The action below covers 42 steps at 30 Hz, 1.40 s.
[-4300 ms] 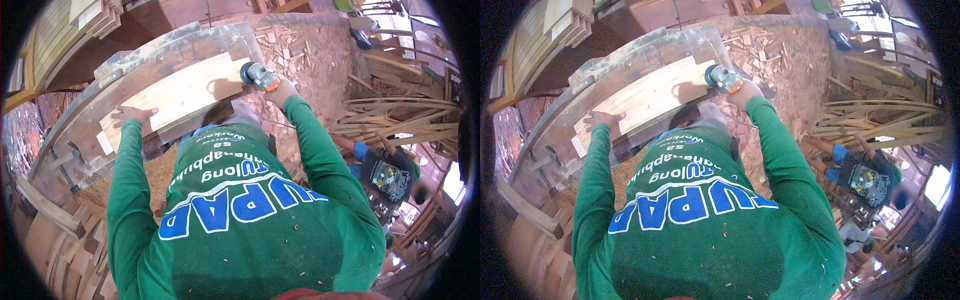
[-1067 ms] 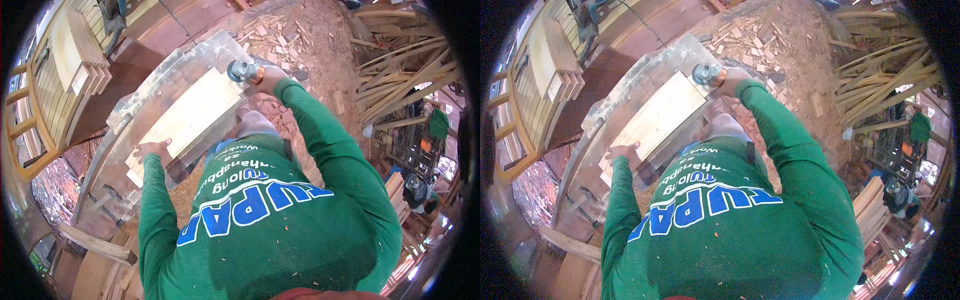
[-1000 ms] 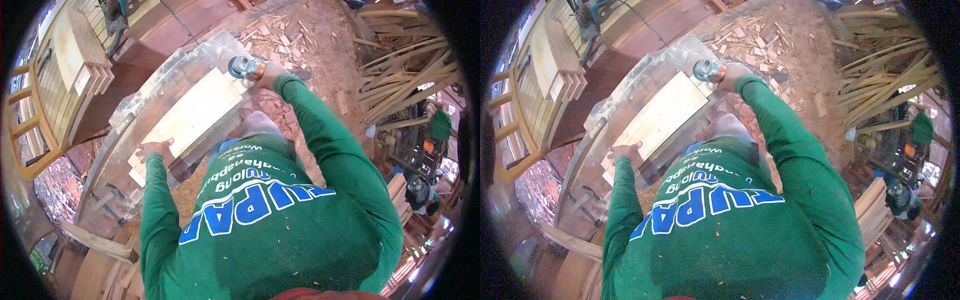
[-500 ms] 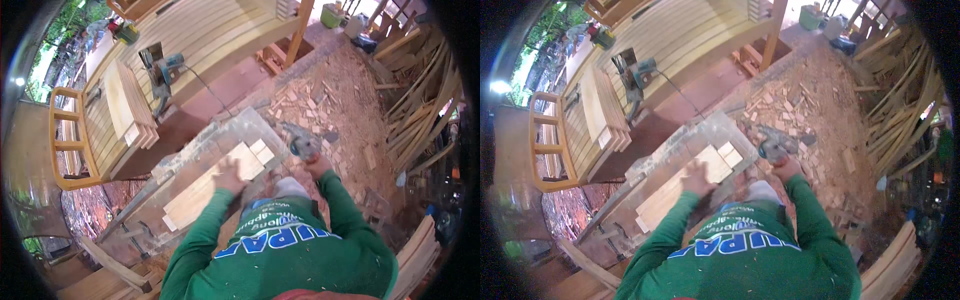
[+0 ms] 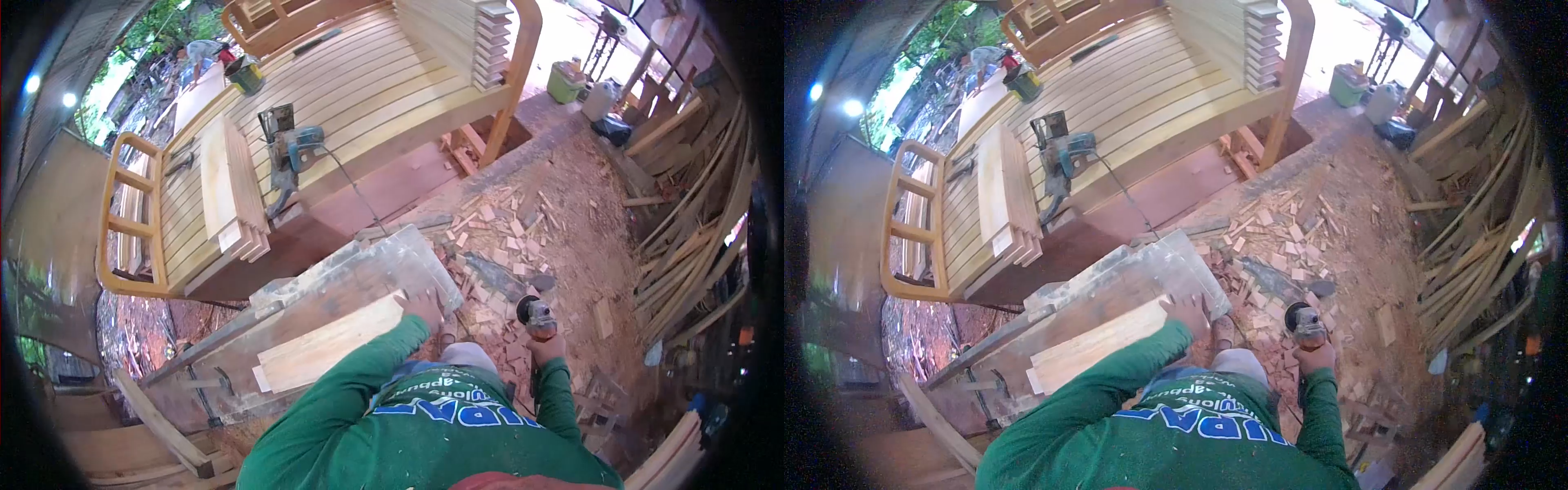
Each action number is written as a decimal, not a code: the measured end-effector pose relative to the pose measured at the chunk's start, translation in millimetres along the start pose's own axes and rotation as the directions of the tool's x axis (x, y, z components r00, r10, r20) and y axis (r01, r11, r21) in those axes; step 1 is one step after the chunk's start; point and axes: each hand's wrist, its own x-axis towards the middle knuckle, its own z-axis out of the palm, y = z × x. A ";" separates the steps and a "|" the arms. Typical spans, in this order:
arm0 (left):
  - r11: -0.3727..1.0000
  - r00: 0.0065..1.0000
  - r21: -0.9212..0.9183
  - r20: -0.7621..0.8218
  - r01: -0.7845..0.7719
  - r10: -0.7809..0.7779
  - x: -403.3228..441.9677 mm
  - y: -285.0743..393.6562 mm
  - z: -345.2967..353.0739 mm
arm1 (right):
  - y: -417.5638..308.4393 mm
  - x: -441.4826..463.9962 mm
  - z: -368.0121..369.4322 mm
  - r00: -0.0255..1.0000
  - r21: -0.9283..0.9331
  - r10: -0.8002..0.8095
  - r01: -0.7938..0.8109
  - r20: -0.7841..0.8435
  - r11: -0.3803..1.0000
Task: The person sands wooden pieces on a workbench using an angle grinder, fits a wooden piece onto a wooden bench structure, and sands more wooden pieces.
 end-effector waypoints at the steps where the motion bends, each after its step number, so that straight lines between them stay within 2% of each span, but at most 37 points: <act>1: 1.000 0.999 0.019 -0.033 -0.001 0.002 -5.9 11.4 25.9 | -52.1 -29.5 -15.7 0.998 0.130 -0.057 0.061 -0.034 0.990; 2: 0.999 0.998 0.038 -0.065 -0.006 0.008 -8.3 16.7 36.4 | -45.8 -23.5 -11.3 0.996 0.144 -0.066 0.074 -0.057 0.987; 4: 0.995 0.993 -0.009 0.066 -0.102 0.103 -31.6 14.1 -11.2 | -26.5 -11.6 3.2 0.992 0.173 -0.074 0.091 -0.097 0.981; 5: 0.988 0.979 -0.036 0.137 -0.147 0.150 -39.5 6.1 -34.8 | -27.0 -11.7 4.6 0.996 0.116 -0.038 0.047 -0.086 0.992; 7: 0.935 0.880 -0.087 0.319 -0.344 0.353 -11.2 -20.7 -58.9 | -46.3 -15.5 4.2 0.997 -0.008 0.037 -0.038 -0.066 0.999; 8: 0.892 0.802 -0.133 0.395 -0.432 0.448 -2.2 -33.2 -67.7 | -50.5 -19.9 7.3 0.996 -0.023 -0.024 0.022 -0.087 0.999; 9: 0.922 0.922 -0.084 0.049 -0.379 0.383 -22.7 -44.4 -83.2 | -51.8 -24.3 11.1 0.991 -0.045 -0.082 0.078 -0.109 0.996; 12: 0.943 0.966 -0.261 -0.209 -0.205 0.152 -50.6 -69.7 -122.2 | -33.8 -38.3 26.6 0.964 -0.110 -0.196 0.179 -0.181 0.978; 13: 0.956 0.984 -0.234 -0.010 -0.178 0.180 -41.9 -79.6 -137.8 | -52.9 -55.8 29.2 0.952 -0.099 -0.245 0.229 -0.187 0.968; 14: 0.930 0.987 -0.333 -0.087 -0.157 0.135 -31.8 -82.2 -123.5 | -50.8 -64.1 32.8 0.960 -0.104 -0.231 0.216 -0.161 0.971; 15: 0.865 0.964 -0.427 -0.159 -0.263 0.215 -27.4 -94.2 -113.6 | -46.3 -69.8 36.2 0.965 -0.104 -0.221 0.208 -0.141 0.973; 16: 0.850 0.964 -0.460 -0.178 -0.259 0.197 -35.1 -103.7 -120.2 | -47.6 -80.9 36.3 0.974 -0.104 -0.188 0.175 -0.124 0.979; 17: 0.878 0.941 -0.367 -0.260 -0.306 0.218 -34.1 -114.7 -112.5 | -49.2 -90.8 38.8 0.981 -0.093 -0.158 0.148 -0.110 0.985; 19: 0.813 0.763 -0.348 -0.623 -0.467 0.172 -37.9 -147.6 -57.8 | -52.1 -110.3 41.5 0.977 -0.041 -0.182 0.179 -0.114 0.983; 21: 0.885 0.856 -0.311 -0.490 -0.348 0.165 -79.7 -189.1 -44.0 | -39.7 -125.2 46.4 0.972 0.059 -0.185 0.195 -0.143 0.979; 23: 0.960 0.904 -0.134 -0.389 -0.246 0.177 -115.5 -239.5 -39.1 | -29.5 -139.5 47.7 0.974 0.073 -0.146 0.160 -0.174 0.984; 25: 0.977 0.914 -0.192 -0.406 -0.095 0.009 -138.6 -282.7 -27.4 | -11.1 -145.6 50.4 0.972 0.044 -0.121 0.132 -0.202 0.990; 28: 0.992 0.961 -0.098 -0.260 0.075 -0.098 -151.0 -291.5 -27.8 | -3.8 -157.4 51.2 0.982 -0.021 -0.008 0.004 -0.191 1.000; 29: 0.993 0.972 -0.060 -0.202 0.106 -0.116 -149.7 -287.1 -29.6 | 0.3 -158.1 53.3 0.984 -0.002 -0.006 0.005 -0.179 1.000; 31: 0.995 0.977 -0.087 -0.208 0.037 -0.055 -145.3 -279.1 -30.1 | 1.1 -155.8 56.7 0.986 0.039 -0.006 0.012 -0.164 0.999; 32: 0.995 0.979 -0.102 -0.202 0.000 -0.021 -144.8 -272.5 -28.2 | 1.9 -155.8 56.4 0.987 -0.011 0.019 -0.021 -0.157 1.000; 33: 0.977 0.995 -0.196 -0.046 0.081 -0.091 -141.5 -260.4 -29.3 | -10.5 -157.4 54.3 0.988 -0.065 0.043 -0.053 -0.151 0.996; 34: 0.971 0.998 -0.232 -0.020 0.056 -0.063 -139.1 -253.7 -29.1 | -18.7 -155.1 52.5 0.987 -0.121 0.064 -0.082 -0.147 0.989; 37: 0.929 0.998 -0.370 0.056 0.014 0.007 -128.6 -244.0 -28.3 | -17.5 -134.5 58.1 0.995 -0.025 0.035 -0.037 -0.096 0.999; 39: 0.863 0.993 -0.505 0.110 0.022 0.039 -112.9 -251.2 -19.5 | -20.9 -121.0 56.4 0.998 0.032 -0.053 0.055 -0.038 0.998; 42: 0.807 0.995 -0.590 0.079 0.003 0.054 -79.1 -270.0 11.4 | -29.8 -95.1 58.7 0.987 0.093 -0.156 0.152 0.033 0.984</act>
